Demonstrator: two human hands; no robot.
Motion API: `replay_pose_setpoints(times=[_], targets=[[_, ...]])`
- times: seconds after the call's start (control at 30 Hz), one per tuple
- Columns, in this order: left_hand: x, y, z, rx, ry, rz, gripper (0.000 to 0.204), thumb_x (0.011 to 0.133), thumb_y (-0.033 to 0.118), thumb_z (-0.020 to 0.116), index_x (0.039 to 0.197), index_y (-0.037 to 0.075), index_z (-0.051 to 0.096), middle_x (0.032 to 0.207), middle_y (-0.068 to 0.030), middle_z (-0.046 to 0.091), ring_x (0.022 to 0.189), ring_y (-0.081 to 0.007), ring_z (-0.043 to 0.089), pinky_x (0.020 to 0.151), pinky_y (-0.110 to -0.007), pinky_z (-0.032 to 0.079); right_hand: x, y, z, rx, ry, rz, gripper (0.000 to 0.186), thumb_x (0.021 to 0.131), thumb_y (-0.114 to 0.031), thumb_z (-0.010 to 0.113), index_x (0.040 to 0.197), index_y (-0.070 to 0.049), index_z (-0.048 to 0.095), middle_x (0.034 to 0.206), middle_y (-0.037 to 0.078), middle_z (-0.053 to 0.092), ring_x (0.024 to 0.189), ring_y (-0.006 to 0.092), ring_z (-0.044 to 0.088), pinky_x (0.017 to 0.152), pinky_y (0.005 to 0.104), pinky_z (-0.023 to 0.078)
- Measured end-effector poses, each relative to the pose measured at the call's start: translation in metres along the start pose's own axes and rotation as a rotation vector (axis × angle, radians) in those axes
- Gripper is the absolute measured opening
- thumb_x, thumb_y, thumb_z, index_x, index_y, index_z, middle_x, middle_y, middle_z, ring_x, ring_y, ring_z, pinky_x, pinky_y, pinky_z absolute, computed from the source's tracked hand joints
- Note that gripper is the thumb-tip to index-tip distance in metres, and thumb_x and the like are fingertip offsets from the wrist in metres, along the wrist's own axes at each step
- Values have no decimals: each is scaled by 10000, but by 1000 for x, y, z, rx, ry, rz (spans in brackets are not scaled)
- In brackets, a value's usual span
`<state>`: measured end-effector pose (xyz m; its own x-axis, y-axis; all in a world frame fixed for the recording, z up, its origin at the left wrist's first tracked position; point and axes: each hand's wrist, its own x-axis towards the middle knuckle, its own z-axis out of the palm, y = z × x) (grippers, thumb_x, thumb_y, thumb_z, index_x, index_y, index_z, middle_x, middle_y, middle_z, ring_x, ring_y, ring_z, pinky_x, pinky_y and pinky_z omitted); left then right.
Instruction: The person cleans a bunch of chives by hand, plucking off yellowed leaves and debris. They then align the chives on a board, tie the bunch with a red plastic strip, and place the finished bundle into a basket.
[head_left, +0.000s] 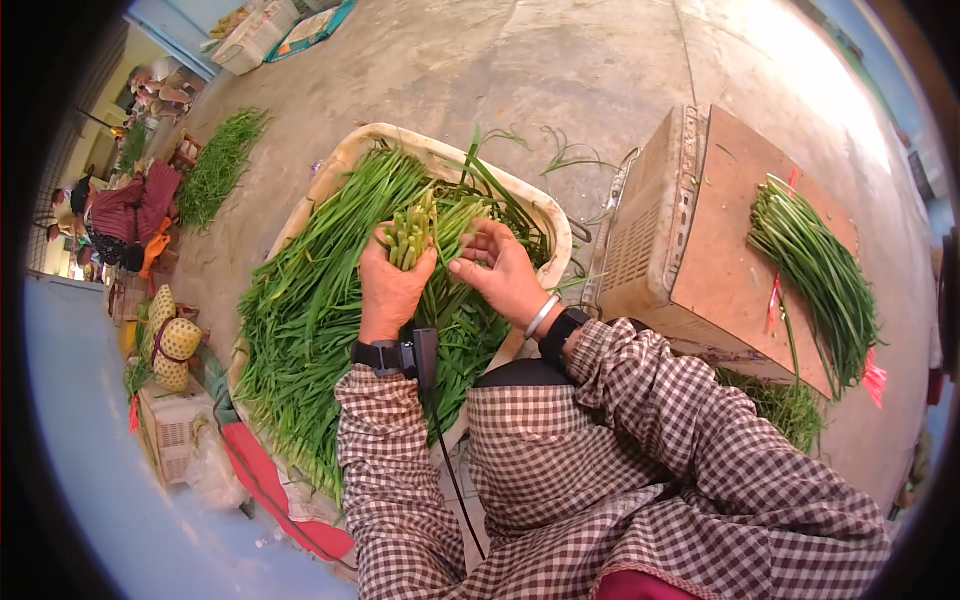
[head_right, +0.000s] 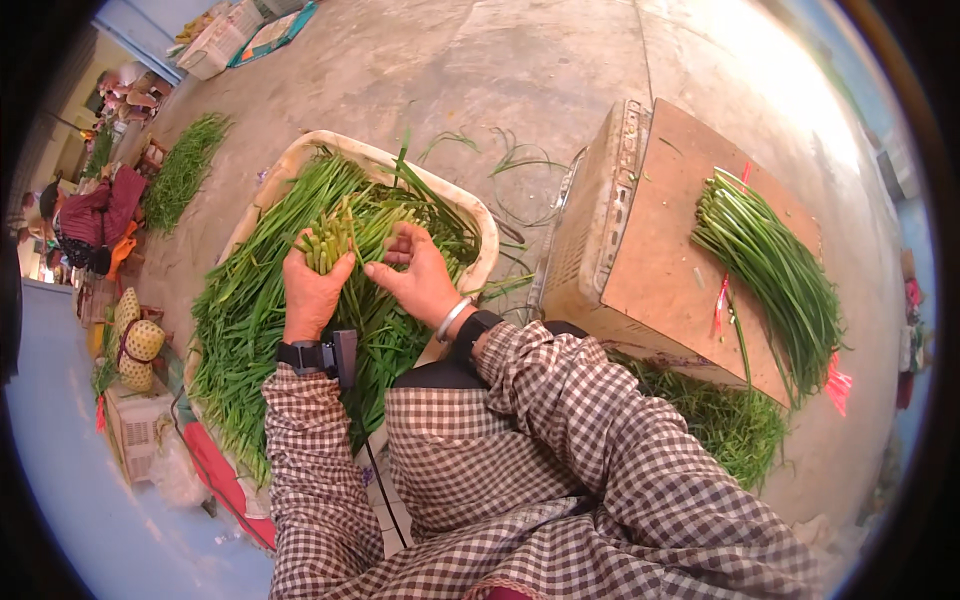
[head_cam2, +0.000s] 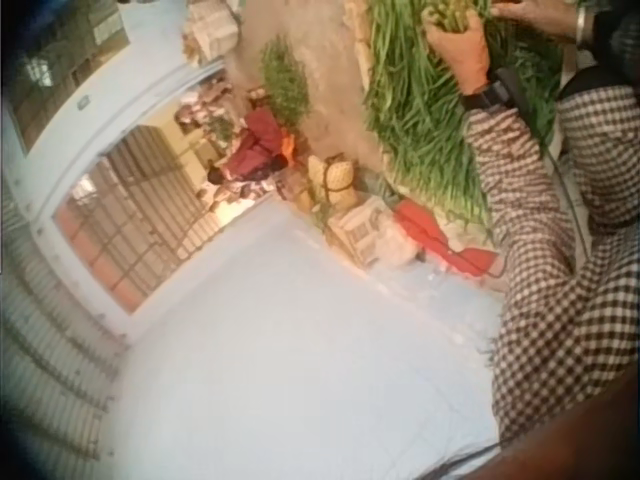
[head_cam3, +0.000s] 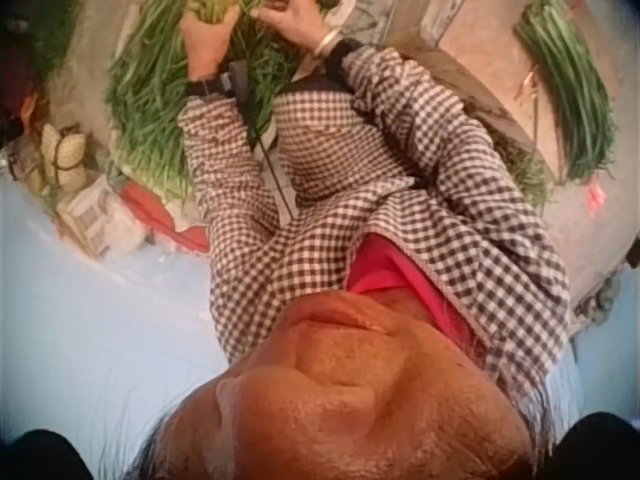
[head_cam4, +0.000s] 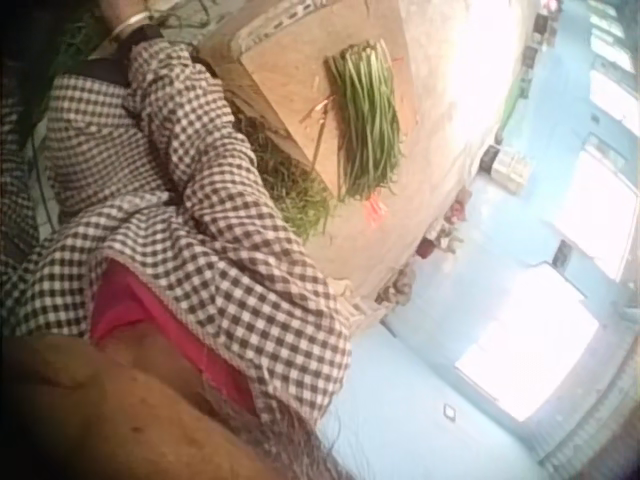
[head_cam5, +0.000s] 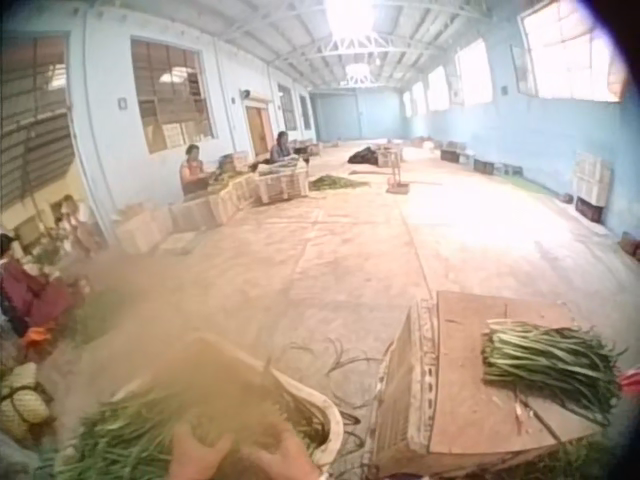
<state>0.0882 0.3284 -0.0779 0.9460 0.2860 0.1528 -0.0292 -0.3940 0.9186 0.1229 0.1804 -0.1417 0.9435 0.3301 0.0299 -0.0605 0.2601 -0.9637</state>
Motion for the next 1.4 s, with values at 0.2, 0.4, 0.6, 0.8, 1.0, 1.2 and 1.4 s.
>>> replay_pose_setpoints(times=[0.2, 0.4, 0.6, 0.8, 1.0, 1.2, 1.4], targets=[[1, -14, 5, -39, -23, 17, 305, 735, 35, 711, 996, 19, 552, 871, -77, 641, 761, -156, 614, 685, -308, 507, 0, -4, 5, -82, -144, -84, 781, 781, -268, 753, 1337, 78, 328, 1181, 172, 545, 1074, 239, 556, 911, 333, 470], [-6, -15, 34, 338, -51, 78, 372, 690, 110, 708, 998, -2, 532, 992, -170, 583, 941, -313, 579, 787, -382, 469, 0, -5, 10, 120, -239, -67, 877, 739, -312, 806, 1389, 11, 312, 1245, 97, 515, 1150, 188, 500, 986, 330, 414], [-16, -13, 21, 113, -235, 253, 510, 720, 26, 600, 1215, -26, 487, 1279, -170, 448, 1206, -315, 459, 1046, -399, 354, 1, -2, 11, 394, -120, -3, 614, 797, -149, 746, 1310, 0, 443, 1183, 69, 569, 1060, 147, 548, 913, 296, 459], [-12, -16, 5, -430, -58, -168, 345, 834, 50, 564, 1166, -32, 522, 1222, -110, 506, 1116, -214, 527, 947, -360, 450, -1, 4, 1, 310, -71, 3, 210, 868, -23, 622, 1076, -5, 604, 970, 35, 665, 896, 103, 597, 805, 246, 481], [45, -9, -16, 298, -281, 34, 324, 838, 195, 646, 1074, -26, 619, 1096, -139, 619, 1055, -206, 571, 876, -336, 474, -6, -4, -5, 335, -253, 35, 150, 866, -28, 619, 1009, -21, 576, 966, 33, 656, 884, 103, 581, 801, 260, 482], [61, -43, 11, 446, -760, -27, 830, 687, 426, 778, 1316, -23, 473, 1307, -208, 525, 1212, -298, 501, 1005, -368, 398, -14, -12, -4, 79, -484, -233, 163, 866, -43, 629, 1025, -42, 591, 978, 35, 629, 918, 173, 576, 853, 324, 459], [62, -29, 22, 412, -869, -95, 813, 664, 430, 791, 1272, -31, 509, 1195, -204, 593, 1086, -284, 581, 930, -367, 448, -13, -21, -11, 16, -562, -325, 242, 772, -23, 674, 999, -60, 599, 989, 105, 577, 946, 297, 573, 842, 408, 459]])
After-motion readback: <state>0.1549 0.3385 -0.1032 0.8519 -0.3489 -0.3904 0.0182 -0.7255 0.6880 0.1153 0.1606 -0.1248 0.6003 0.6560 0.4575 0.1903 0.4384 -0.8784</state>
